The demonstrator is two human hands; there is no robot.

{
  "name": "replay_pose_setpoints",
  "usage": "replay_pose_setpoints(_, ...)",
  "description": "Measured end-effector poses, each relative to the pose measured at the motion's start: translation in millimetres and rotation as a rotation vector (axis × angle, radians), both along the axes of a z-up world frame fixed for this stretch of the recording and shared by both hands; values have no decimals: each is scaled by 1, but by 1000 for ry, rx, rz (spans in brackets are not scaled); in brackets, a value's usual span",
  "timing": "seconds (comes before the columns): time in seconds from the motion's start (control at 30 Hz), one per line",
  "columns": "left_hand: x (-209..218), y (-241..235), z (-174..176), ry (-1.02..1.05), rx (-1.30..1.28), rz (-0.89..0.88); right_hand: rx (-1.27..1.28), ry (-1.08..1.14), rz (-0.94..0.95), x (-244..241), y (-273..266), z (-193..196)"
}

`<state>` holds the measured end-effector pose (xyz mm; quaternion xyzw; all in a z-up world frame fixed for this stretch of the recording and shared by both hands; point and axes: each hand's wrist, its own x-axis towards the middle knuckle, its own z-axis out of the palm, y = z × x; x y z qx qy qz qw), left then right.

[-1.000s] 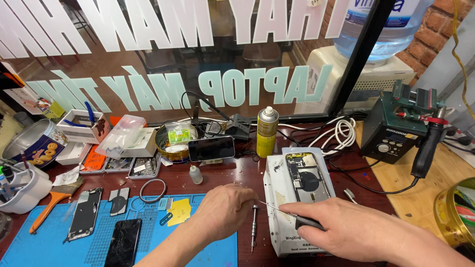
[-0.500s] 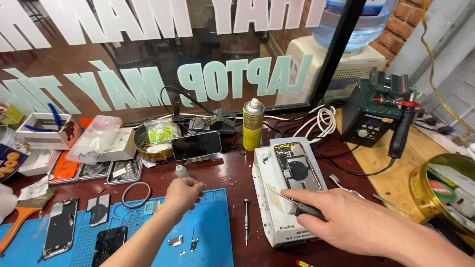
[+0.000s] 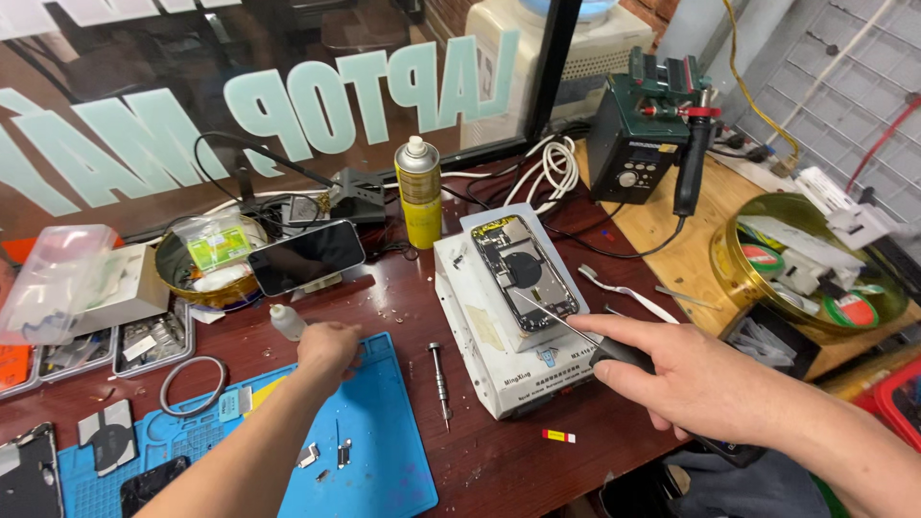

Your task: The person disassembles a smartphone, cleans the internal components with a toothbrush, and uses a screwdriver to remove and reposition internal parts. The person handles the phone chassis, circuit board, and screws while working at a cluttered repair bench.

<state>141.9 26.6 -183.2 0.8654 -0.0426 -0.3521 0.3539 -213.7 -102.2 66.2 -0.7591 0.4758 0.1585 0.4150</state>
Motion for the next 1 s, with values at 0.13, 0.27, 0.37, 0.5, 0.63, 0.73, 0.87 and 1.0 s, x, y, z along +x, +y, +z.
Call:
replay_pose_setpoints(0.13,9,-31,-5,33,-27,8,-5,-8,-13,-9,4,-7)
replay_pose_setpoints(0.27,14,-47,4,39,11,24,-47,-48,-31,-20,1,-15)
replay_pose_setpoints(0.37,14,-39,16,-33,-42,-38,-65,-47,-121,-27,-5,-23)
replay_pose_setpoints(0.5,-6,-36,39,-156,-34,-108,-8,-79,-309,-35,-12,-32)
replay_pose_setpoints(0.63,-50,-44,68,-359,-218,-175,52,-119,-312,-38,-15,-41)
replay_pose_setpoints(0.73,-107,-54,95,-441,-414,-371,73,-131,-287,-33,-16,-43)
replay_pose_setpoints(0.87,-172,-66,129,-461,-176,-530,66,-112,-285,-21,-13,-45)
replay_pose_setpoints(1.0,-195,-73,148,-503,-119,-554,64,-120,-277,-9,-15,-44)
